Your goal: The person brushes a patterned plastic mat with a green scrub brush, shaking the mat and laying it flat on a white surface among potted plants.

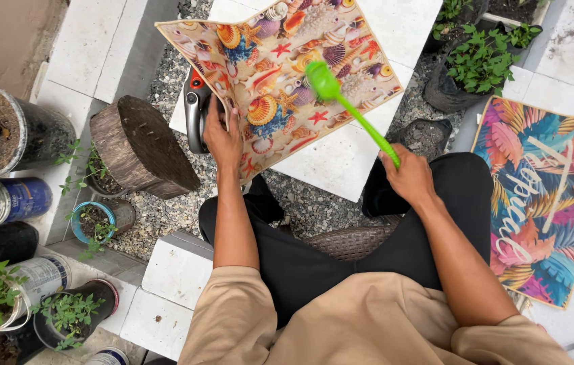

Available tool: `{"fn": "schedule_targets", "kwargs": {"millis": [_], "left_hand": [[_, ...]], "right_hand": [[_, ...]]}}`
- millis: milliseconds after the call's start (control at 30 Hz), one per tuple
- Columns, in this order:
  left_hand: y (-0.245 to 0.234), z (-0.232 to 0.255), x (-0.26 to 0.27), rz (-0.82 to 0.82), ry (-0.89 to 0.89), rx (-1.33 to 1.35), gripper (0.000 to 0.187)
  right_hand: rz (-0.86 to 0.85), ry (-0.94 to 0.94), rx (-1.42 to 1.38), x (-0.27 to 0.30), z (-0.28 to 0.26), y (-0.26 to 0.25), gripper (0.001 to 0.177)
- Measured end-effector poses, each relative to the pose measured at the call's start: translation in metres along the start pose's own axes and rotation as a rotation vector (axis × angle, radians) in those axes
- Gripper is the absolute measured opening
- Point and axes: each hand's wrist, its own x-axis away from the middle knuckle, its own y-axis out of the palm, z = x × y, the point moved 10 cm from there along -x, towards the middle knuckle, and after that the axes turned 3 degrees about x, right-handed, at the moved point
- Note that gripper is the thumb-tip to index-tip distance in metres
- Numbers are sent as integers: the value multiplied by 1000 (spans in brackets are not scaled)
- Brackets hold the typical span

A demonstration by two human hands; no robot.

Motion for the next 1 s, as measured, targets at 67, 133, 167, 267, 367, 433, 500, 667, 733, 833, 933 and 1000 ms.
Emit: {"fn": "schedule_targets", "kwargs": {"millis": [67, 133, 167, 267, 367, 433, 500, 667, 733, 833, 933, 1000], "left_hand": [[5, 3, 5, -30, 33, -76, 40], [6, 12, 9, -46, 63, -112, 35], [6, 18, 11, -48, 77, -111, 36], [1, 41, 16, -103, 99, -85, 38], [2, 75, 21, -146, 144, -33, 38], [5, 98, 24, -155, 187, -23, 36], [16, 121, 16, -159, 239, -44, 34], [43, 179, -46, -50, 414, 111, 25], [46, 194, -77, 56, 395, 209, 18], [42, 181, -96, 148, 120, 652, 23], [16, 182, -59, 279, 226, 787, 33], [-1, 161, -7, 343, 211, 584, 42]], "right_hand": [[17, -19, 141, -3, 3, 0, 33], [75, 55, 165, -9, 27, -2, 34], [103, 91, 176, -12, 41, -2, 35], [186, 51, 53, -26, 66, -3, 36], [245, -90, -67, -32, 66, 0, 38], [165, -28, -149, -35, 70, 12, 39], [118, -17, -194, -34, 67, 16, 40], [72, -29, -335, -34, 53, 19, 41], [62, -22, -472, -35, 50, 17, 40], [31, 27, -685, -35, 48, 15, 34], [9, 66, -814, -31, 46, 7, 26], [1, 67, -844, -30, 48, 0, 25]]}}
